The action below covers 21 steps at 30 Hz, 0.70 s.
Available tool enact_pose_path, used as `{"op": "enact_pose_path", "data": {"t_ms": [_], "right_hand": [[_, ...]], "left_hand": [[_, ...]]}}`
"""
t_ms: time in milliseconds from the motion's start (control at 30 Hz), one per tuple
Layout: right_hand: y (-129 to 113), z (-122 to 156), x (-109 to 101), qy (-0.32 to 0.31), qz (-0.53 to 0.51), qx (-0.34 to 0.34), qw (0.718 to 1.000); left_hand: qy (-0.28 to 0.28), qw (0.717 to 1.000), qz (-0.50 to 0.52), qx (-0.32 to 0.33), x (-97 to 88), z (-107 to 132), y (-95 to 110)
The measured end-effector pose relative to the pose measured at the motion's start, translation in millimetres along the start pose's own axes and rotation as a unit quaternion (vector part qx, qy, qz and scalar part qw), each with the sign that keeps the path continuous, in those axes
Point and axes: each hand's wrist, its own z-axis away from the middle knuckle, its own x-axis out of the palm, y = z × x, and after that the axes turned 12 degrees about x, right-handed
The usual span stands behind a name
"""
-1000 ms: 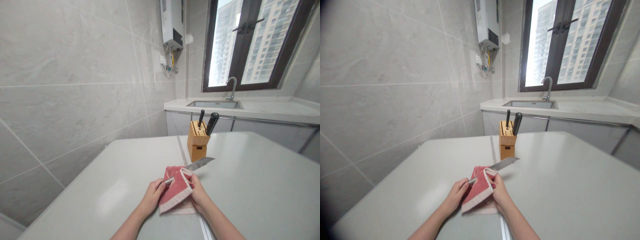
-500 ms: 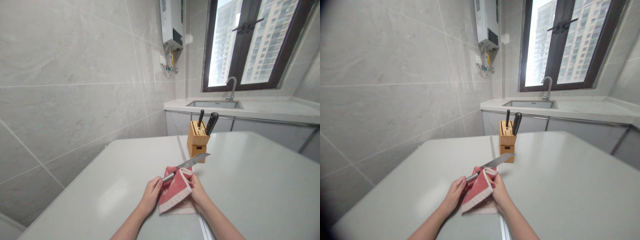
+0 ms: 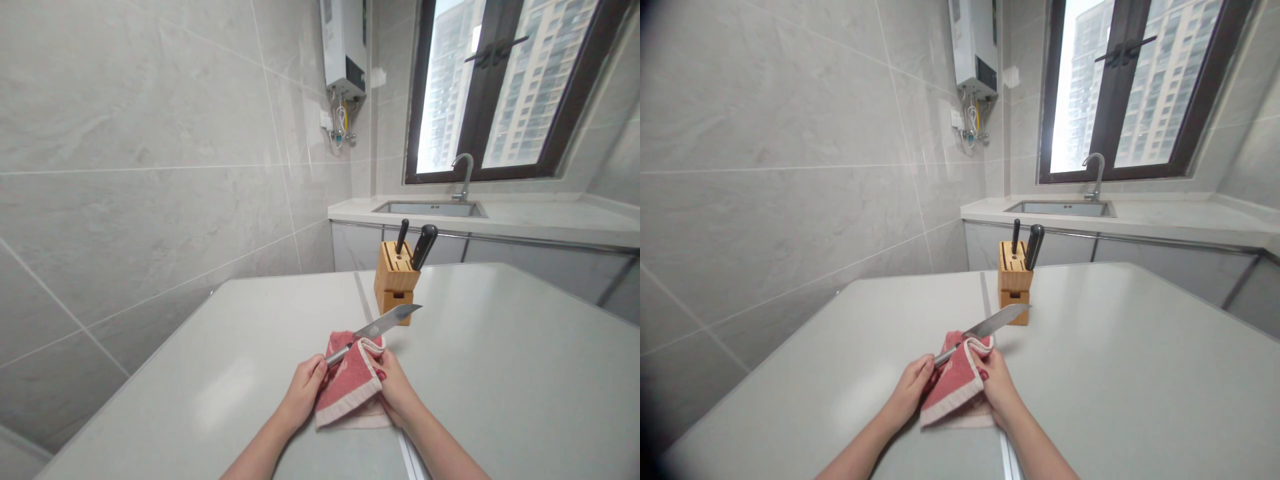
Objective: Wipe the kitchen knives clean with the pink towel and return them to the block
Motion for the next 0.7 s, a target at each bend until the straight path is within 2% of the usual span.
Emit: {"op": "enact_pose_path", "data": {"t_ms": [400, 533, 700], "right_hand": [[-0.2, -1.4, -0.2, 0.011, -0.006, -0.003, 1.0], [2.3, -2.7, -1.6, 0.025, -0.007, -0.011, 1.0], [-0.4, -0.1, 0.7, 0.001, -0.013, -0.02, 1.0]], "left_hand": [[-0.044, 0.992, -0.103, 0.066, -0.6, -2.4, 10.4], [-0.035, 0.992, -0.106, 0.058, -0.2, -2.4, 9.0], [-0.004, 0.997, -0.068, 0.031, 1.1, -0.6, 3.9]]}}
